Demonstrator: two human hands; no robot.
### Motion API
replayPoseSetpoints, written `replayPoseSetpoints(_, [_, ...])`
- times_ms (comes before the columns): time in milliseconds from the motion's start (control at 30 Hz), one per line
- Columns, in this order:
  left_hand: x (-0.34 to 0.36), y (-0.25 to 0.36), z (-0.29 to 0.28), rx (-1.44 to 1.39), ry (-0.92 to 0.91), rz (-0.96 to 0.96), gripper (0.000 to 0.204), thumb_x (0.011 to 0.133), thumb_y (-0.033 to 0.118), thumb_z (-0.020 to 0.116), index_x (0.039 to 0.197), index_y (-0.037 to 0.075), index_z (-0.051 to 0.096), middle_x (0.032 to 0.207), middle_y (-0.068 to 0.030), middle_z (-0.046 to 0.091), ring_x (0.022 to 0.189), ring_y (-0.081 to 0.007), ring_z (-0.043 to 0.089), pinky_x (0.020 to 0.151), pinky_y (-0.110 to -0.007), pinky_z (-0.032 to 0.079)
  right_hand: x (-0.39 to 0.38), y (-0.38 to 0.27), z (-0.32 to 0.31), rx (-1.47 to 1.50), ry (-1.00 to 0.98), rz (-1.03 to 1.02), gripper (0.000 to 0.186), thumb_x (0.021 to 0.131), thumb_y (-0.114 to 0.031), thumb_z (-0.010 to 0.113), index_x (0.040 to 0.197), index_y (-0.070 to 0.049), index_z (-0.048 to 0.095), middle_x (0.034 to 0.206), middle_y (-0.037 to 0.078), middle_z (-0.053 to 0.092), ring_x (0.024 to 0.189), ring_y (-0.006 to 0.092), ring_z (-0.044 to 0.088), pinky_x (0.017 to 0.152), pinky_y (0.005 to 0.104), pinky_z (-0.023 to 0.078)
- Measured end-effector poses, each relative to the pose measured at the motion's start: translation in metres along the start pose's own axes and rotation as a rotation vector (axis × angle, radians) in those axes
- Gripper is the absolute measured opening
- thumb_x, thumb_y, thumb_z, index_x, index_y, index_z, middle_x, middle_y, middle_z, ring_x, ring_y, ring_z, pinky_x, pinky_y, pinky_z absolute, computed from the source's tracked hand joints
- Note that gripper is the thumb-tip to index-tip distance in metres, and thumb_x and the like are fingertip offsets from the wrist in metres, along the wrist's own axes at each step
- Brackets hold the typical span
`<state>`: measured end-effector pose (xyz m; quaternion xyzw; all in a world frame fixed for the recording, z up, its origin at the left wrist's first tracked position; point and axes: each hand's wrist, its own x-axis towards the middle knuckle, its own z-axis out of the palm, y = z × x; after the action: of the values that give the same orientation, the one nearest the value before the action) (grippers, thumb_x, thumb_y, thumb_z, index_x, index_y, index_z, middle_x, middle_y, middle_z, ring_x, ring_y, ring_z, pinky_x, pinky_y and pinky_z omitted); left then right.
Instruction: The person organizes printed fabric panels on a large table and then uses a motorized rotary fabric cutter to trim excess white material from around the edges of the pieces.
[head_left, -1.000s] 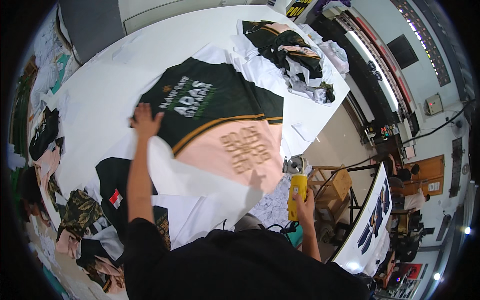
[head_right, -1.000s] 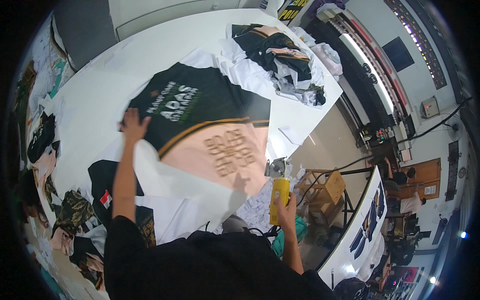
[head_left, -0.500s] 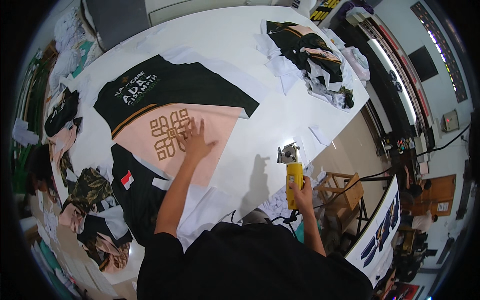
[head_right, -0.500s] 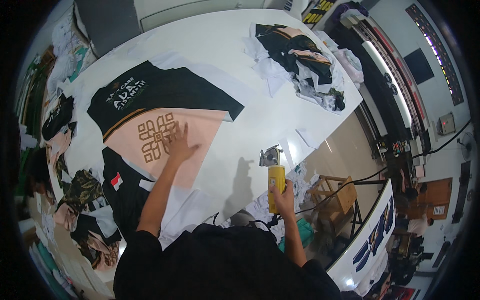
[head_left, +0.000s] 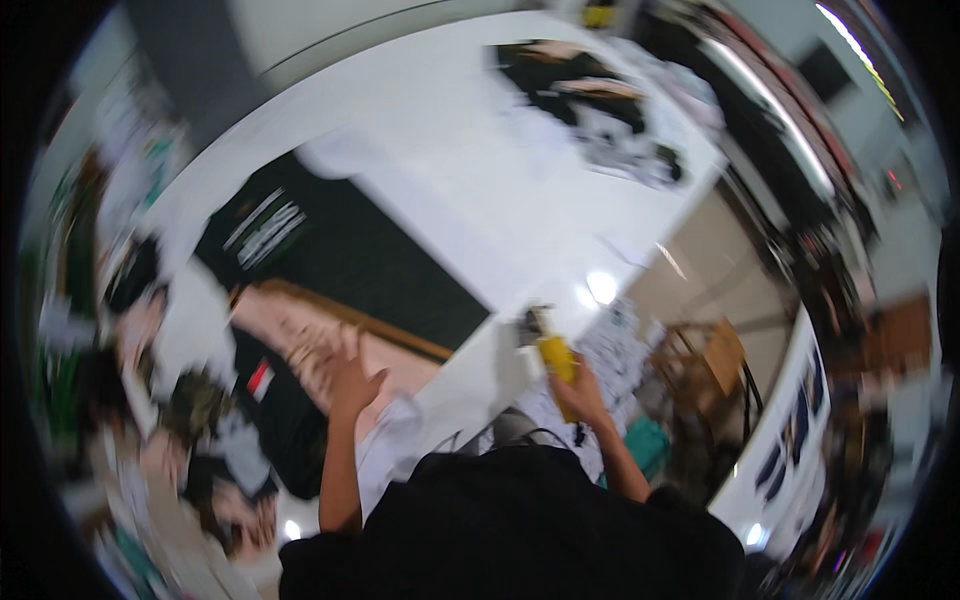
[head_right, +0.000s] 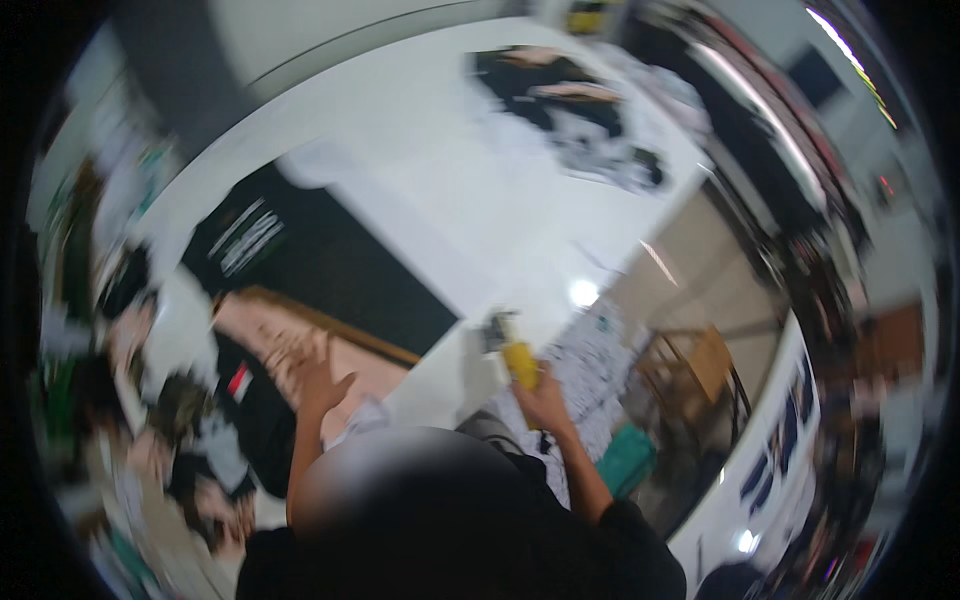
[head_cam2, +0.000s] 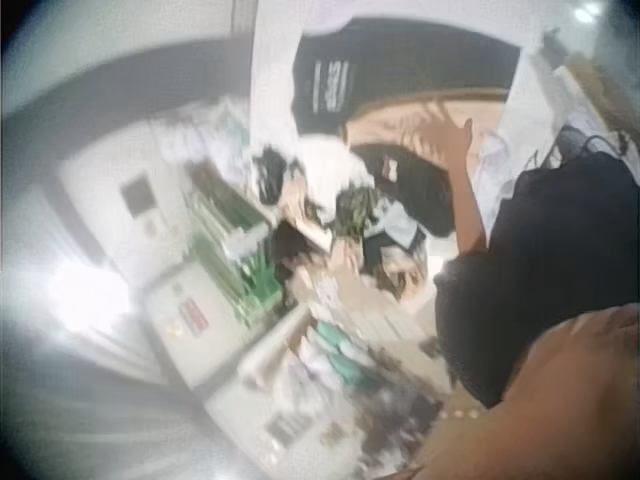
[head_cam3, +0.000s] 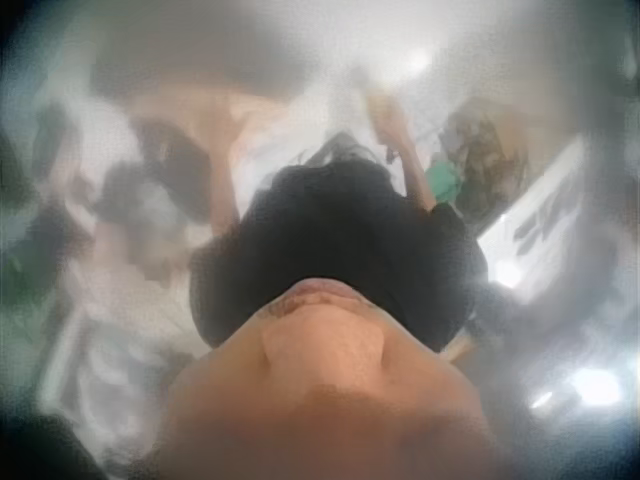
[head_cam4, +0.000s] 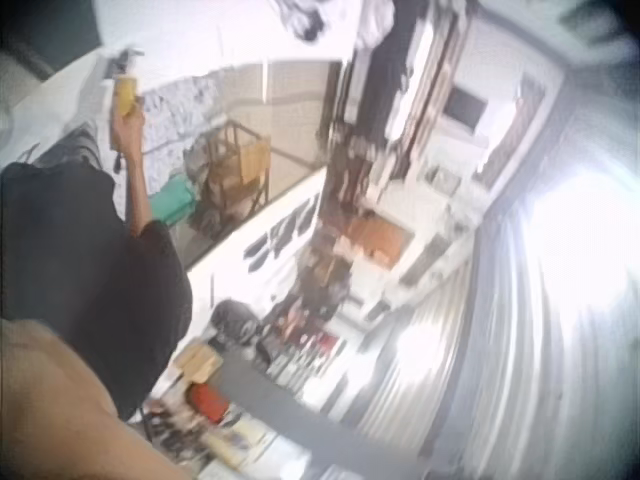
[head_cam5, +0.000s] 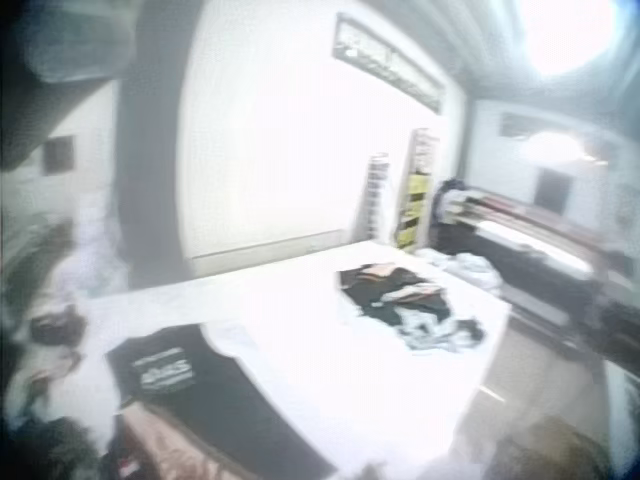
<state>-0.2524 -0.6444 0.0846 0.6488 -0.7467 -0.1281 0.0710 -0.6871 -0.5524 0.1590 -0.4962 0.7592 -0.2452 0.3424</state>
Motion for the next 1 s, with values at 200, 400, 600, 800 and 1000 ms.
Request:
replayPoseSetpoints(200, [0.029,0.007,0.034,-0.124,-0.257,-0.206,0.132,0.064,0.041,0.092,0.165,0.019,0.01,0.17,-0.0218,0.004,0.153,-0.0532,0.007,0.123,-0.057,0.022,-0.006,0.016,0.005,0.21,0.058,0.13,0.073,0.085,-0.04,0.072,0.137,0.005,0.046,0.109,0.027,0.068,0.096,0.035,0.069,0.086,0.0425,0.054])
replayPoseSetpoints(400, [0.012,-0.02,0.021,-0.033,-0.329,-0.234,0.137,0.059,0.036,0.095,0.165,0.02,0.009,0.17,-0.0231,0.001,0.154,-0.0507,0.007,0.122,-0.059,0.023,0.0,0.002,-0.016,1.123,0.028,0.226,0.052,0.092,-0.033,0.067,0.128,-0.002,0.045,0.102,0.021,0.064,0.082,0.0328,0.071,0.063,0.0455,0.06])
replayPoseSetpoints(600, [0.014,-0.008,0.027,-0.067,-0.228,-0.262,0.13,0.065,0.047,0.09,0.166,0.021,0.011,0.17,-0.0223,0.001,0.154,-0.0494,0.007,0.124,-0.057,0.021,0.002,0.015,-0.016,1.392,-0.008,0.164,0.04,0.099,-0.03,0.062,0.128,-0.009,0.043,0.109,0.013,0.059,0.09,0.0263,0.07,0.059,0.04,0.061])
replayPoseSetpoints(800, [0.011,-0.007,0.034,-0.063,-0.268,-0.315,0.128,0.067,0.048,0.088,0.166,0.022,0.011,0.17,-0.0222,0.001,0.154,-0.0508,0.01,0.124,-0.056,0.02,-0.005,0.021,0.004,1.577,-0.135,0.263,0.048,0.099,-0.032,0.06,0.139,-0.008,0.045,0.117,0.012,0.06,0.095,0.0244,0.068,0.064,0.038,0.062])
replayPoseSetpoints(1000, [0.006,-0.004,0.032,-0.044,-0.25,-0.312,0.124,0.07,0.052,0.086,0.165,0.021,0.013,0.17,-0.0235,0.001,0.154,-0.0511,0.009,0.124,-0.057,0.02,-0.004,0.019,0.002,1.385,-0.231,0.235,0.053,0.098,-0.032,0.062,0.14,-0.007,0.043,0.118,0.014,0.06,0.086,0.0229,0.069,0.056,0.0368,0.059])
